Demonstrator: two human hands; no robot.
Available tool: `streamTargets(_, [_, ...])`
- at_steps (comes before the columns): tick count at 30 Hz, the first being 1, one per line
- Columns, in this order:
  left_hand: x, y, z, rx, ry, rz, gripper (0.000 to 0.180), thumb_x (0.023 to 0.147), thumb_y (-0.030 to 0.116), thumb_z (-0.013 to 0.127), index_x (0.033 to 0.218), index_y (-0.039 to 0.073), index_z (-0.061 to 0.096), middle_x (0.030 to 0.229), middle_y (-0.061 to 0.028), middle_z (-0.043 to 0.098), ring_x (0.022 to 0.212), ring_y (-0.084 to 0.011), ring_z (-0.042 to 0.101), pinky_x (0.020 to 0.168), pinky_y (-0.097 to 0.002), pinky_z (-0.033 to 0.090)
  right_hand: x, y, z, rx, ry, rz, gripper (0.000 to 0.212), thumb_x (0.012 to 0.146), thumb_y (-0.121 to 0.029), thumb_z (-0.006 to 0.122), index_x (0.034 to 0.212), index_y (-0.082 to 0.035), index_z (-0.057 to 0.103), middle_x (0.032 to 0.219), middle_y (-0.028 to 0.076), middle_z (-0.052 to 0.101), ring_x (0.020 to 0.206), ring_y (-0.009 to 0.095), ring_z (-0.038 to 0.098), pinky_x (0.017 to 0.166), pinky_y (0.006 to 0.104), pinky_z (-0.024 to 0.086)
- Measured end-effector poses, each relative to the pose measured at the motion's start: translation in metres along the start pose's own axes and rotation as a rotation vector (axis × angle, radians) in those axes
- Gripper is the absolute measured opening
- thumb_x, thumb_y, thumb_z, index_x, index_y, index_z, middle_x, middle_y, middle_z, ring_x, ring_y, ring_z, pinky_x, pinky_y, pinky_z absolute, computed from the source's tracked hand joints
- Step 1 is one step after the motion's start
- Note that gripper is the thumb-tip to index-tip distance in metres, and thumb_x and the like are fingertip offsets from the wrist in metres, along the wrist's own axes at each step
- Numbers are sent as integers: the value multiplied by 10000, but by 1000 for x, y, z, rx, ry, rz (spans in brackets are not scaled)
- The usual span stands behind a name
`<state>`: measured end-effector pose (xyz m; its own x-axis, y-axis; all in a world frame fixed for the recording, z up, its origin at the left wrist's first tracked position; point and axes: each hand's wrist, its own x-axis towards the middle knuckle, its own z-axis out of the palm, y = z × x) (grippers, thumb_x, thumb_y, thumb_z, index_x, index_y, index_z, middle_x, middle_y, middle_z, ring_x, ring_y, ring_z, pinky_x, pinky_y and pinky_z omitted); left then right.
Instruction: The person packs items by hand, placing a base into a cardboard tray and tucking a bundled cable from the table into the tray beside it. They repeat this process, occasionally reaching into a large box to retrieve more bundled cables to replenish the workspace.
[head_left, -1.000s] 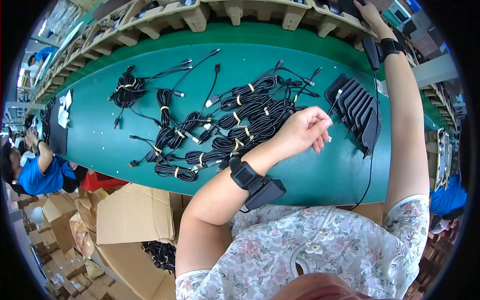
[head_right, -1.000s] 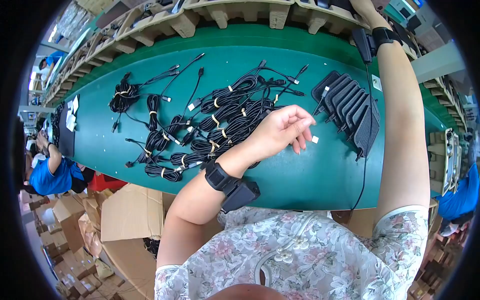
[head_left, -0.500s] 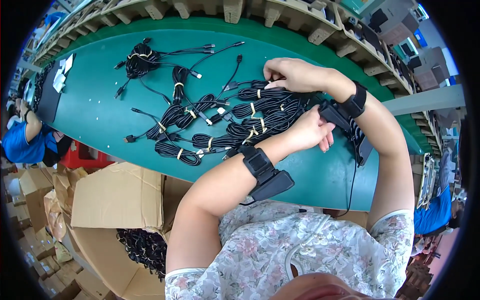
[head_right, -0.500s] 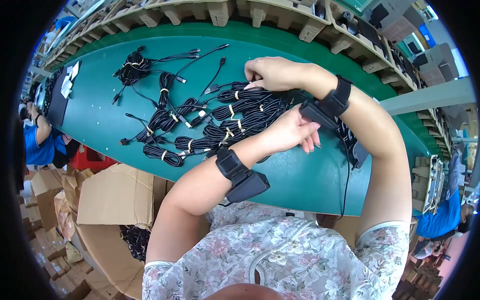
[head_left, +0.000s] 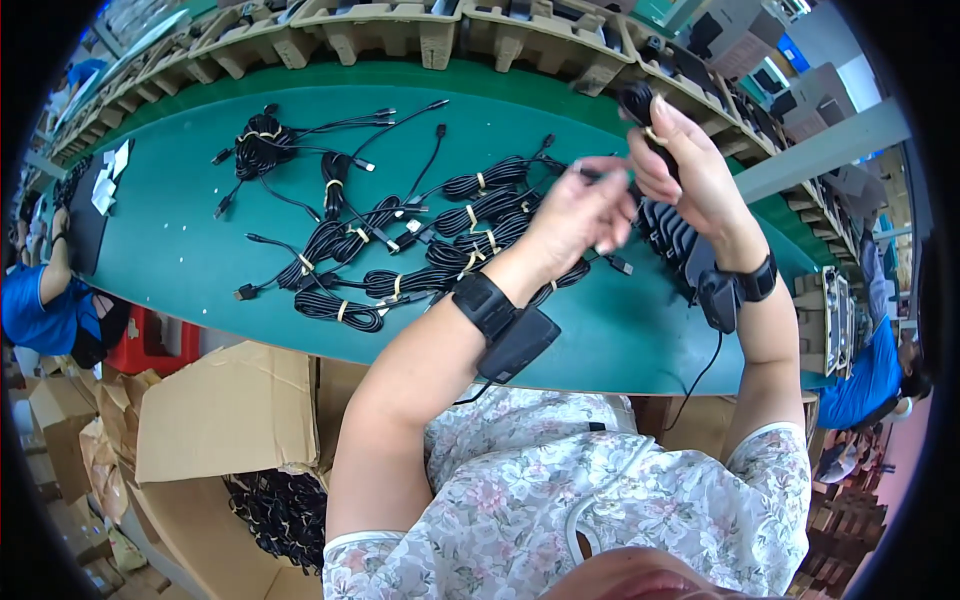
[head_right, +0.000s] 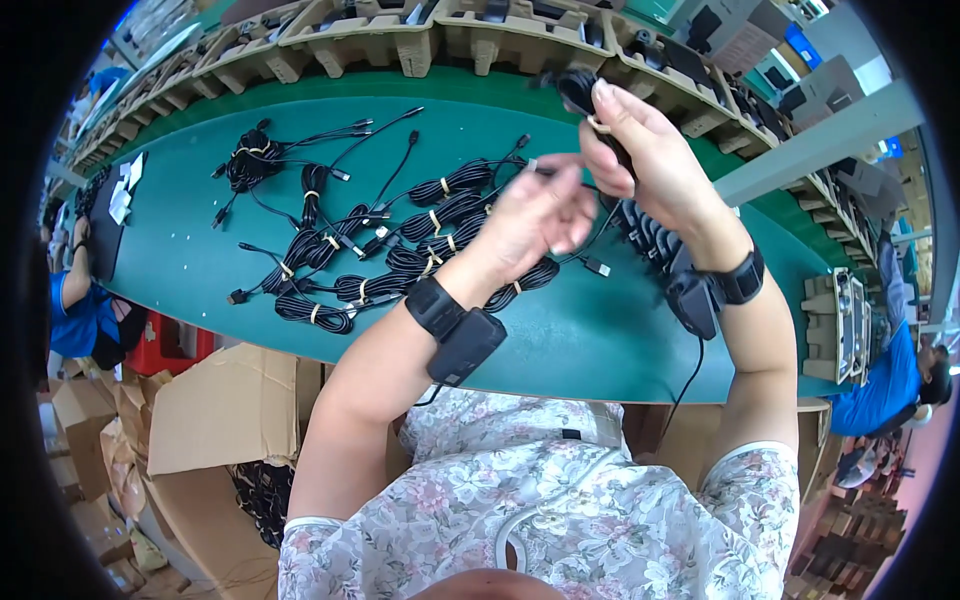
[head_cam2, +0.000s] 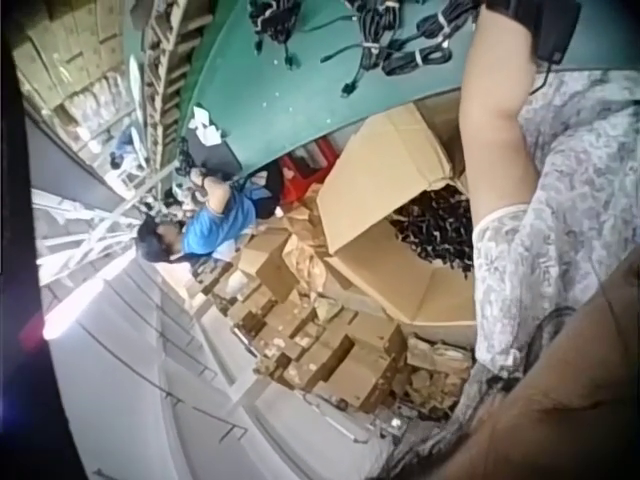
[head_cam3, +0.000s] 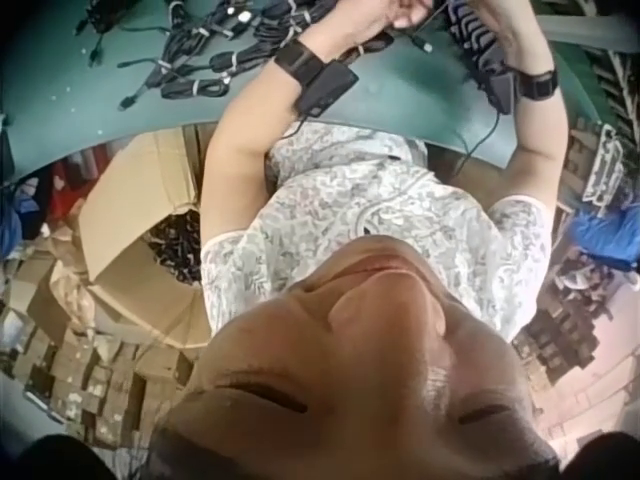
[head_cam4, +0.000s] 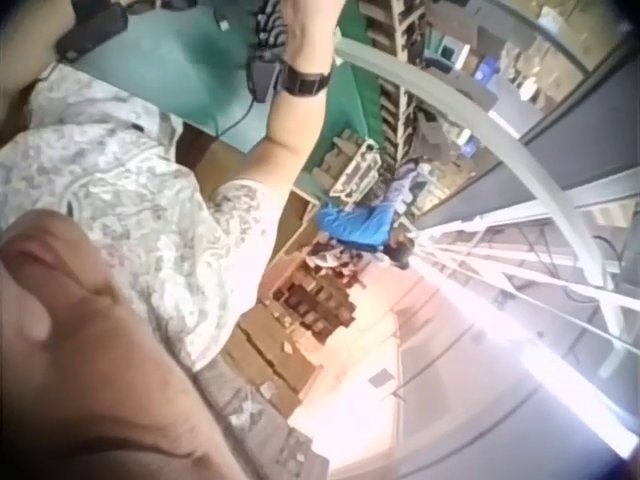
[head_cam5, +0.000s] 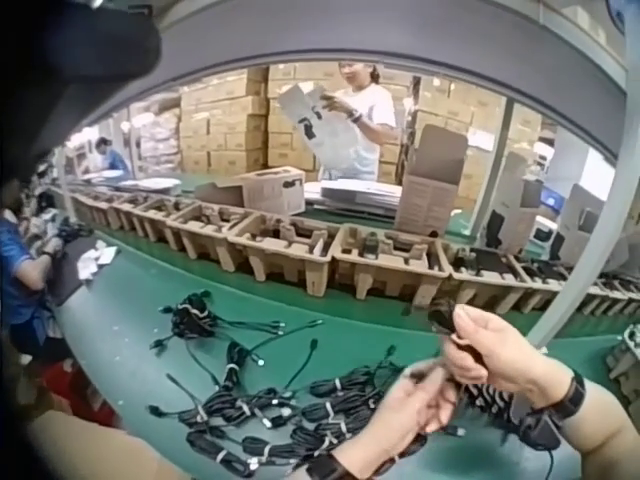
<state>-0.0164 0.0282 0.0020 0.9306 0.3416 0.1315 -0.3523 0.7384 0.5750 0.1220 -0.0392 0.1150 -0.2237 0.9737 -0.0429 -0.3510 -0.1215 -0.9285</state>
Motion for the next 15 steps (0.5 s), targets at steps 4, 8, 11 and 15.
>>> streamTargets(4, [2, -6, 3, -17, 37, 96, 221, 901, 170, 520, 1039, 9, 461, 718, -82, 565, 533, -133, 556, 424, -208, 424, -19, 19, 17, -1171, 489, -224, 218, 931, -225, 464, 1032, -32, 464, 763, 47, 529, 686, 116, 507, 549, 240, 412])
streamTargets(8, [2, -3, 3, 77, 13, 112, 220, 893, 128, 522, 1055, 4, 440, 726, -76, 558, 542, -124, 552, 431, -206, 420, -26, 40, 17, -1626, 364, -299, 250, 912, -201, 487, 1109, -48, 480, 761, 82, 519, 658, 161, 519, 569, 268, 433])
streamTargets(11, [1, -4, 7, 144, 31, 121, 259, 886, 103, 525, 1092, 1, 405, 747, -76, 557, 554, -117, 553, 439, -204, 419, -28, 25, 20, -1583, 526, -231, 281, 900, -188, 499, 1159, -80, 493, 752, 113, 531, 662, 201, 545, 609, 287, 448])
streamTargets(15, [-2, -11, 11, 274, 74, 96, 334, 882, 91, 526, 1152, 4, 350, 798, -80, 558, 599, -110, 559, 467, -200, 424, -18, -30, -18, -1682, 844, -185, 307, 895, -197, 500, 1191, -121, 529, 781, 164, 588, 720, 251, 589, 663, 312, 461])
